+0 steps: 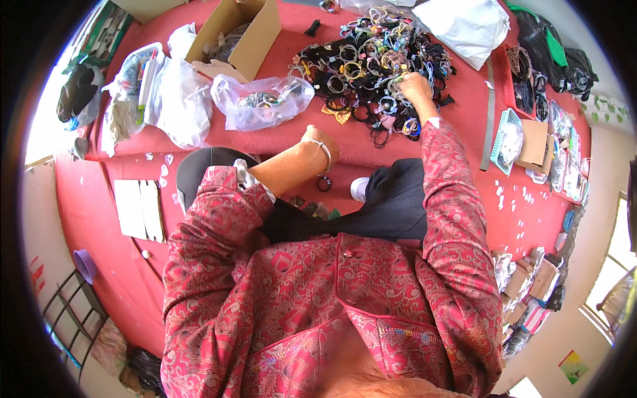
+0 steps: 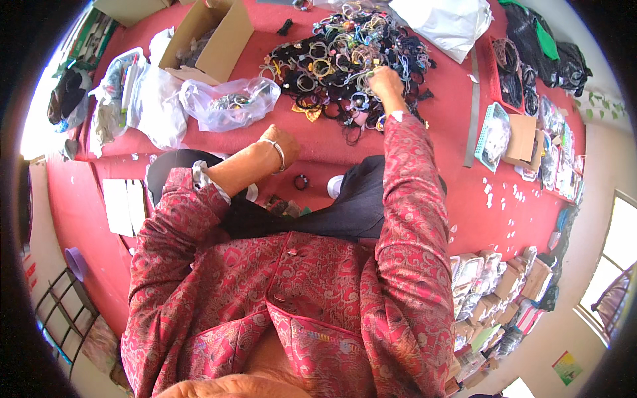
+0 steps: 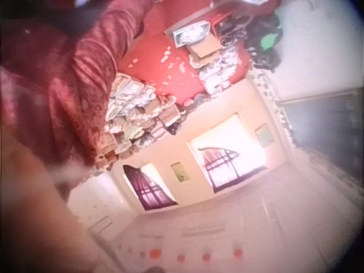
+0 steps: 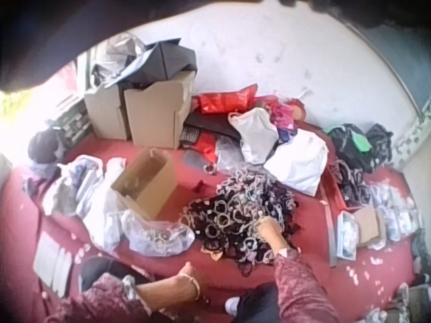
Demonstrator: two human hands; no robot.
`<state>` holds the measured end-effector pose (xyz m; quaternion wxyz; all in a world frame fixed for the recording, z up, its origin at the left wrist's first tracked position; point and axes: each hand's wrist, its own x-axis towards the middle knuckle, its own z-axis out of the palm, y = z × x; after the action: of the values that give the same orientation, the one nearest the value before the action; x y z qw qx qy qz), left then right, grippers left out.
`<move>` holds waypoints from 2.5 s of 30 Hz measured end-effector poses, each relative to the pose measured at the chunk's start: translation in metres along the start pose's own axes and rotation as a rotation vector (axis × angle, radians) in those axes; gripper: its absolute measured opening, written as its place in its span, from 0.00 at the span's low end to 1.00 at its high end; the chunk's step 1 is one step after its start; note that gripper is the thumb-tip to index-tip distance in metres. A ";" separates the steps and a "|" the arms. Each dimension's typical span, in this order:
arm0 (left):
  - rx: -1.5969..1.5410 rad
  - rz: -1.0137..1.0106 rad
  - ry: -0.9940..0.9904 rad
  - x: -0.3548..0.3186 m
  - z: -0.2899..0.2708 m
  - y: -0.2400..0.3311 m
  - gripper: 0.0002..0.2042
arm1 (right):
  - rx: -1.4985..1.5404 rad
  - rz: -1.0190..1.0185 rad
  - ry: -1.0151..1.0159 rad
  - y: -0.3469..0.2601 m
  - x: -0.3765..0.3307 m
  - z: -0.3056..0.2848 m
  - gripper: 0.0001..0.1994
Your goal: The person sits on a red floor mat and sorts through a large pile of hair accessories. They pick up items from the pile, place them into a clear plastic bag, and occasionally adjust the bag or the pile of accessories.
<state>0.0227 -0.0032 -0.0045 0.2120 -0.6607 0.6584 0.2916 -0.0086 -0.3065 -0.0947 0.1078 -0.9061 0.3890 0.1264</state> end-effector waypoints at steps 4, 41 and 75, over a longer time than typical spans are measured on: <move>-0.048 -0.028 0.029 0.000 0.003 0.001 0.09 | 0.030 0.033 0.080 0.029 0.008 -0.036 0.12; -0.068 -0.052 -0.026 -0.005 0.000 -0.008 0.09 | 1.253 -0.038 -0.043 -0.023 0.030 -0.057 0.06; -0.109 -0.084 0.040 -0.017 0.006 -0.011 0.09 | 0.689 -0.427 -0.124 -0.068 0.017 -0.017 0.12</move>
<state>0.0331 0.0138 0.0011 0.1747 -0.7042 0.6172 0.3045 0.0546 -0.2774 -0.0776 0.4522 -0.8680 0.2046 0.0177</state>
